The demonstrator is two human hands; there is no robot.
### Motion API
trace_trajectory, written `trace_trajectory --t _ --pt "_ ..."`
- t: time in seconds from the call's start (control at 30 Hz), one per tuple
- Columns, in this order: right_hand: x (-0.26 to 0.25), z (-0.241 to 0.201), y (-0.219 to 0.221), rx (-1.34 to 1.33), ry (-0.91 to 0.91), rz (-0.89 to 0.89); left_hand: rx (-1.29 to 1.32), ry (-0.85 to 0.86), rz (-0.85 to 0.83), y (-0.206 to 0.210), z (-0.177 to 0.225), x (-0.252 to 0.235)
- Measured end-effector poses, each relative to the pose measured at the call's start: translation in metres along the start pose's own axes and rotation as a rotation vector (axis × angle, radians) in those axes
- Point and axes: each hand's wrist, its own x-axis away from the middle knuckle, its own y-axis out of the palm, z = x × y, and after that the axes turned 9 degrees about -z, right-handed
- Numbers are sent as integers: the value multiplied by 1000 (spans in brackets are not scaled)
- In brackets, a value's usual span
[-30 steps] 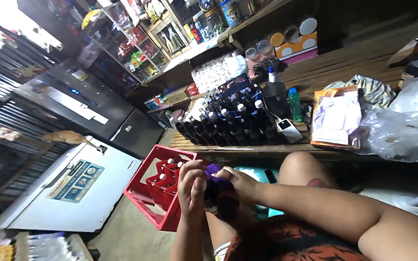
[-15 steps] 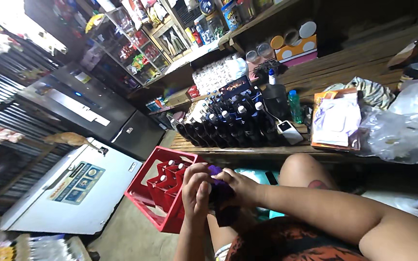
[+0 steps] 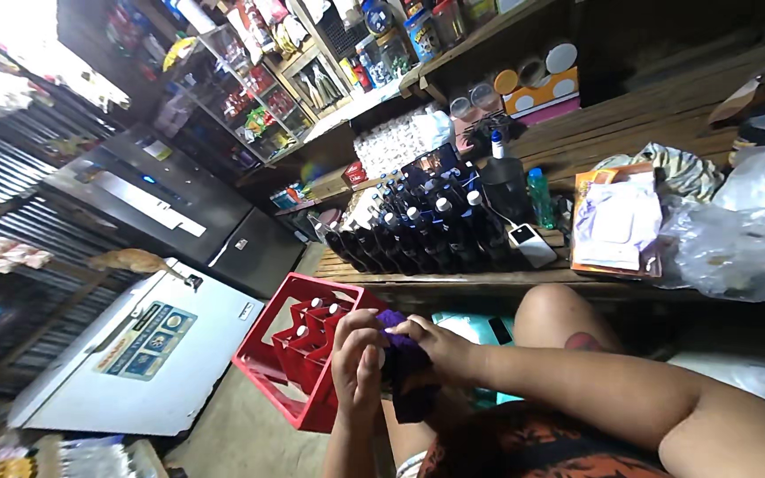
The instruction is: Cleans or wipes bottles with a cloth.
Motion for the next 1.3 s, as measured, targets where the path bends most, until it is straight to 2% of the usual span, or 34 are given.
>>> trace_trajectory --t 0.17,0.67,0.83,0.93,1.1,1.3 --pt "1 -3 2 -43 79 -48 2 26 -8 6 2 1" --pt "3 0 1 18 60 -50 -4 -1 14 2 1 1" --pt "0 3 -3 -73 10 8 5 -16 28 -1 1 1" --pt "-2 7 -4 -90 -9 -19 1 -7 16 -1 1 2" --pt "0 -1 -3 4 -126 40 -23 15 -29 11 8 3" --pt "0 -2 -8 45 -98 10 -28 23 -40 13 9 2"
